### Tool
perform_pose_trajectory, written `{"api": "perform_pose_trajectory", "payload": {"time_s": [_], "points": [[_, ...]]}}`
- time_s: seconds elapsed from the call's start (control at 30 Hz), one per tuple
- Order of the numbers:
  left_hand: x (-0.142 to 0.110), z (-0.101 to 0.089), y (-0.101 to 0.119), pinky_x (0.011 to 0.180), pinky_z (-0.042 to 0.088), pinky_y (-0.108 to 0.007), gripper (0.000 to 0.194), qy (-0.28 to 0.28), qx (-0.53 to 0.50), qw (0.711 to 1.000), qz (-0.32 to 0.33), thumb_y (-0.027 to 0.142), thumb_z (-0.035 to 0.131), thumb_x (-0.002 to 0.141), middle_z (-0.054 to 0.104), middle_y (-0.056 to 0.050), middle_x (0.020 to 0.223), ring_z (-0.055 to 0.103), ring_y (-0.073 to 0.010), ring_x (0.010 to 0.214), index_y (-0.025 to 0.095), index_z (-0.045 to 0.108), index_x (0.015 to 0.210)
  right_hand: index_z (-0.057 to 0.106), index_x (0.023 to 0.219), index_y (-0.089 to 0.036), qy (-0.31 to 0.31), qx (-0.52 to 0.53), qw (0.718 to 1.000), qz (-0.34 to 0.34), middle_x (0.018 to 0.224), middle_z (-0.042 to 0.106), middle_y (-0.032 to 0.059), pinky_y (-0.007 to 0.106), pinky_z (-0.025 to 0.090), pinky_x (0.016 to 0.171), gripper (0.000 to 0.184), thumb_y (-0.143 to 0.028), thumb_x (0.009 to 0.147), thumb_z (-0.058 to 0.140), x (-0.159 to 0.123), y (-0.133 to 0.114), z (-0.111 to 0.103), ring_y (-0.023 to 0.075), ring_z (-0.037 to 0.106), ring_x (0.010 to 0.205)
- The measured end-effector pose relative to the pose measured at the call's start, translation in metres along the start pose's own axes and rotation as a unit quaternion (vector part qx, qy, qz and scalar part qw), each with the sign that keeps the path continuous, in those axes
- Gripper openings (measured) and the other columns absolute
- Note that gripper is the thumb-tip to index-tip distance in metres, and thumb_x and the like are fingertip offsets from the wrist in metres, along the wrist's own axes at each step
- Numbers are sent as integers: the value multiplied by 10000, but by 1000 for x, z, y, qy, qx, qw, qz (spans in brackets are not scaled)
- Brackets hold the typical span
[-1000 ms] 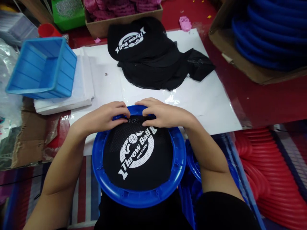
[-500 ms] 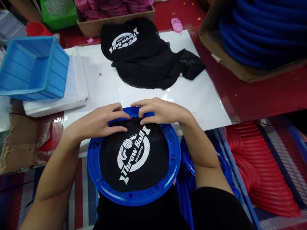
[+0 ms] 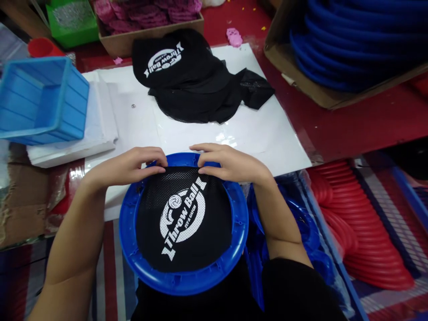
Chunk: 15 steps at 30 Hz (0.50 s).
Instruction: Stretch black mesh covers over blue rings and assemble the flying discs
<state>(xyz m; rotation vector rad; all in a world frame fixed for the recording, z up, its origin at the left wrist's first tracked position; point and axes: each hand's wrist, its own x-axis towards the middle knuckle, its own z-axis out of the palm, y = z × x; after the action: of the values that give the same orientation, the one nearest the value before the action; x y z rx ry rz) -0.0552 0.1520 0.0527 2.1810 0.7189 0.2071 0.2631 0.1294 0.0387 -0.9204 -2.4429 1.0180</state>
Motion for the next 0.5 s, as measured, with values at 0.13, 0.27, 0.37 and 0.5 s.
{"api": "perform_pose_trajectory", "payload": {"time_s": [0.13, 0.27, 0.37, 0.5], "points": [[1, 0, -2, 855, 530, -316, 166, 33, -13, 999, -8, 316, 626, 1016, 787, -31, 988, 702, -176, 895, 228, 765, 992, 731, 980, -240, 139, -13, 989, 55, 1253, 780, 93, 489, 592, 1039, 166, -278, 1061, 592, -15, -11, 20, 279, 741, 1174], [2, 0, -3, 847, 556, -304, 184, 46, -48, 997, -46, 351, 673, 976, 821, -28, 976, 733, -180, 895, 228, 810, 970, 699, 948, -239, 152, -3, 987, 61, 1220, 757, 89, 463, 580, 1016, 165, -276, 1060, 585, -14, -12, 26, 262, 722, 1130], [3, -2, -3, 836, 571, -300, 204, 45, -72, 993, -80, 367, 691, 948, 834, -33, 966, 745, -185, 888, 223, 831, 981, 706, 942, -237, 146, -1, 987, 61, 1221, 738, 96, 466, 573, 1020, 171, -318, 1056, 608, -11, -12, 26, 268, 714, 1130], [3, -2, -4, 805, 570, -291, 213, 52, -81, 990, -106, 363, 711, 922, 844, -32, 979, 751, -184, 884, 224, 839, 1019, 689, 907, -238, 144, -8, 987, 70, 1235, 727, 93, 478, 561, 1039, 129, -287, 1020, 653, -11, -12, 26, 276, 705, 1152]]}}
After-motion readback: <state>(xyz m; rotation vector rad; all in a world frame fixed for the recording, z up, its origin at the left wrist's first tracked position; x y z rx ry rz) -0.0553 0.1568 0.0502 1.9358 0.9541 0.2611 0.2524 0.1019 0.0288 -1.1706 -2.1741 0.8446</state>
